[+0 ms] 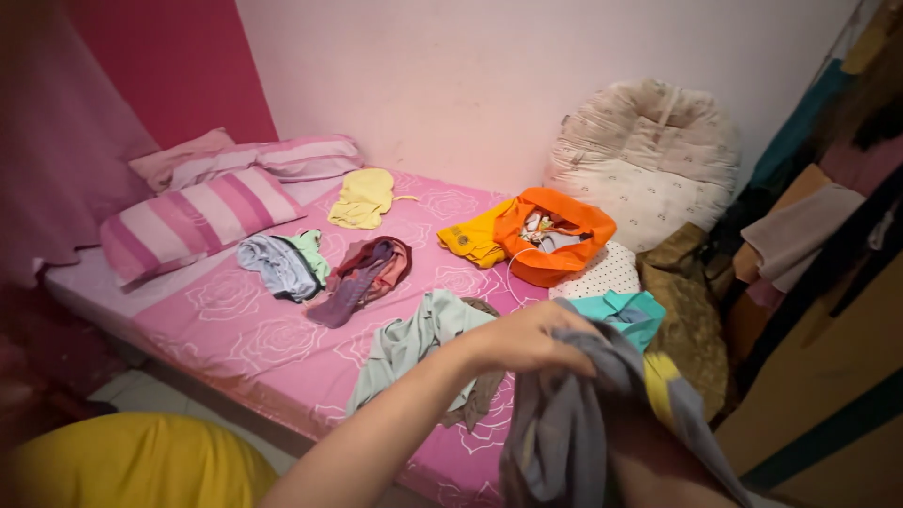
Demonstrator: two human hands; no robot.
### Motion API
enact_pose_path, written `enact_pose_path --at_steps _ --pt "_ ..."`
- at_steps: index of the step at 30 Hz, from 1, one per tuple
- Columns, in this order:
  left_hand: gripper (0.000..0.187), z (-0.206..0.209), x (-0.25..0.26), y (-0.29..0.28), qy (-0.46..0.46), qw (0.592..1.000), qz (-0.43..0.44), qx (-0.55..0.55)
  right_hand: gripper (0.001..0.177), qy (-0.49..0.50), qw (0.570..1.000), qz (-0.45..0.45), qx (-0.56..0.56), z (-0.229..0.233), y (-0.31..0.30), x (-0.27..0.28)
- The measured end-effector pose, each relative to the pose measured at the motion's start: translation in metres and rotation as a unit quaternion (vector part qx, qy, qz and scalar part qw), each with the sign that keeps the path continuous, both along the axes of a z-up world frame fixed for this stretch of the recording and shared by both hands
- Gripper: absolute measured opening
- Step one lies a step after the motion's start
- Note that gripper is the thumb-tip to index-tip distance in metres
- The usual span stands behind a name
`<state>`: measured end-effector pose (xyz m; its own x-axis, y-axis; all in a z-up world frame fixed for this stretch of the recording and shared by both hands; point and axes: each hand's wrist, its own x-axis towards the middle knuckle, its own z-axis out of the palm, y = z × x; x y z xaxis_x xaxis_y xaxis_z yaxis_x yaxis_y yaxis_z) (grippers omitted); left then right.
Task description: Sort various clothing items from a bed and pack some into bags or onto a rack.
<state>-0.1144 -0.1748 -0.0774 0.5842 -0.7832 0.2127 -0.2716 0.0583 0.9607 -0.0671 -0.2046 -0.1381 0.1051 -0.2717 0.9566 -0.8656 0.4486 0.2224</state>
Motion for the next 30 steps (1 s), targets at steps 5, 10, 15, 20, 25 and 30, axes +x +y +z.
enact_pose_path --at_steps 5,10,15,20,25,30 --pt "0.025 -0.021 0.052 0.026 -0.097 0.943 0.309 0.081 0.042 -0.006 0.941 -0.232 -0.246 -0.016 -0.038 -0.005" --pt "0.03 -0.09 0.119 0.092 -0.119 0.774 0.537 0.315 0.048 0.026 0.718 -0.42 -0.555 -0.001 -0.078 -0.003" --pt "0.034 -0.123 0.15 0.142 -0.075 0.686 0.62 0.373 0.052 -0.003 0.25 -0.613 -0.75 -0.031 -0.172 0.034" --pt "0.031 -0.102 0.147 0.18 -0.102 0.639 0.673 0.358 0.026 0.255 0.328 -0.583 -0.698 -0.055 -0.389 0.102" --pt "0.043 -0.055 0.147 0.158 -0.082 0.705 0.608 0.354 0.03 0.412 0.174 -0.646 -0.619 -0.062 -0.477 0.088" --pt "0.07 0.002 0.162 0.055 -0.177 0.859 0.47 0.103 0.089 0.282 -0.222 -0.656 -0.664 -0.091 -0.451 0.079"
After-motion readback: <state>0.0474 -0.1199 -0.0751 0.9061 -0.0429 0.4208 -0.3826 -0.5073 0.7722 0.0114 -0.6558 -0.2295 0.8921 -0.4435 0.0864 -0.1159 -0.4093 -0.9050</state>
